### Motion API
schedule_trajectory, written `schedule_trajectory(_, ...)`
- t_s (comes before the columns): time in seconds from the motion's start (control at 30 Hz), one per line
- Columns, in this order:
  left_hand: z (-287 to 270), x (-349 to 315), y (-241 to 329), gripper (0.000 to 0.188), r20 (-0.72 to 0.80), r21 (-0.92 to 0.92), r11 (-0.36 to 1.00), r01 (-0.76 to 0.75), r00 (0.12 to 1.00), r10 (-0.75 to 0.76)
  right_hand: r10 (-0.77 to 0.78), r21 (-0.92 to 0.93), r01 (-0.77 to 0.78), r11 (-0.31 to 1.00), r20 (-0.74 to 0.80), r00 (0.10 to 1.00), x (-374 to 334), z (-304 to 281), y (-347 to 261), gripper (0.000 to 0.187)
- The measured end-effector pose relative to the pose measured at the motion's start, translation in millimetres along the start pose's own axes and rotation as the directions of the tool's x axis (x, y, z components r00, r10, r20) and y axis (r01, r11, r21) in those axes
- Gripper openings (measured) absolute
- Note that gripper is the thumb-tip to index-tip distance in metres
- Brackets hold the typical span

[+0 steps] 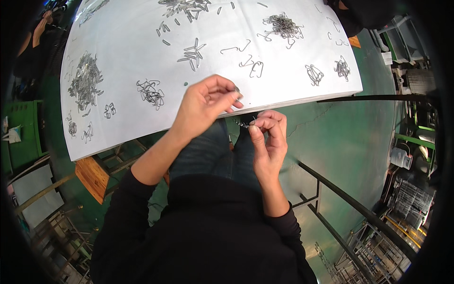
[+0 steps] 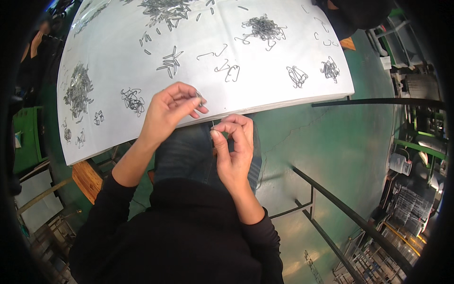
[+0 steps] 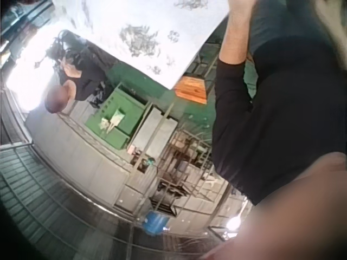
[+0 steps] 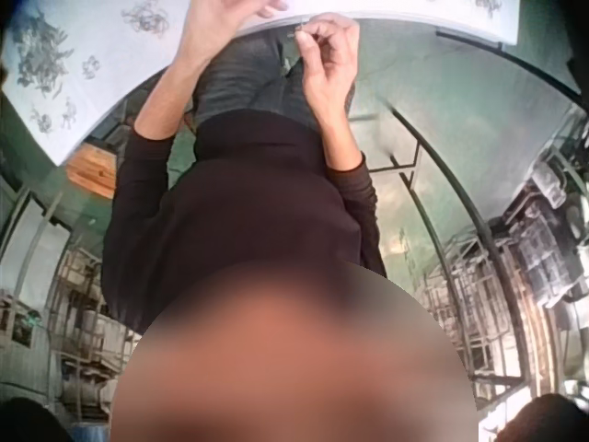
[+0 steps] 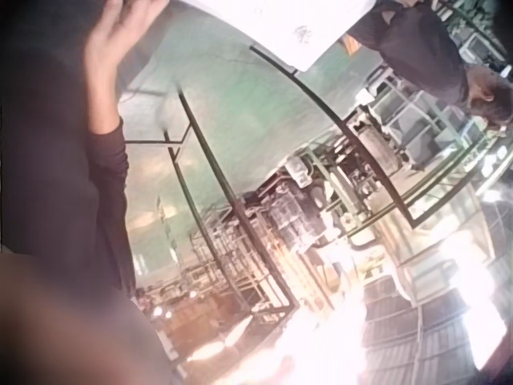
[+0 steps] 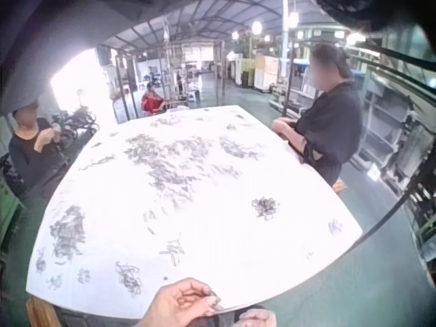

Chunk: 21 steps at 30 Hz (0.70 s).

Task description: The person picks up individual paperclips from a white board and links them together by hand to form a chain. The person repeatedly reaches for loose clips, connects them to the growing chain, and places the chain on a nearby metal frame.

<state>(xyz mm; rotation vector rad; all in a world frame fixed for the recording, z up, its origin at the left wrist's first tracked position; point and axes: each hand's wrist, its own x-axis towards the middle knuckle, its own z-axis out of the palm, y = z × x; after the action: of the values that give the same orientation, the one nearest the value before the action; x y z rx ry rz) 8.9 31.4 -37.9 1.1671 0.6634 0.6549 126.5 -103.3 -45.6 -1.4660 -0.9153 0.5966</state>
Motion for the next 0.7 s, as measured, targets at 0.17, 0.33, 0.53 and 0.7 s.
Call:
schedule_trajectory(0.17, 27, -17, 8, 0.013, 0.011, -0.001, 1.0, 0.023, 1.0, -0.023, -0.021, -0.068, 0.019, 0.997, -0.018, 1.0, 2, -3, -2, 0.008)
schedule_trajectory(0.33, 32, -21, 7, 0.011, 0.004, 0.151, 0.98, -0.133, 0.991, 0.134, -0.01, -0.06, 0.008, 0.998, -0.037, 0.999, 1, -4, 1, 0.008)
schedule_trajectory(0.53, 29, -23, 0, 0.012, 0.062, 0.35, 0.867, -0.355, 0.932, 0.356, -0.017, -0.134, 0.023, 0.991, 0.048, 0.999, 4, -16, 7, 0.011)
schedule_trajectory(0.7, 27, -30, -1, 0.015, 0.043, 0.403, 0.841, -0.362, 0.925, 0.378, -0.042, -0.338, 0.098, 0.936, 0.17, 0.984, 59, -41, 23, 0.013)
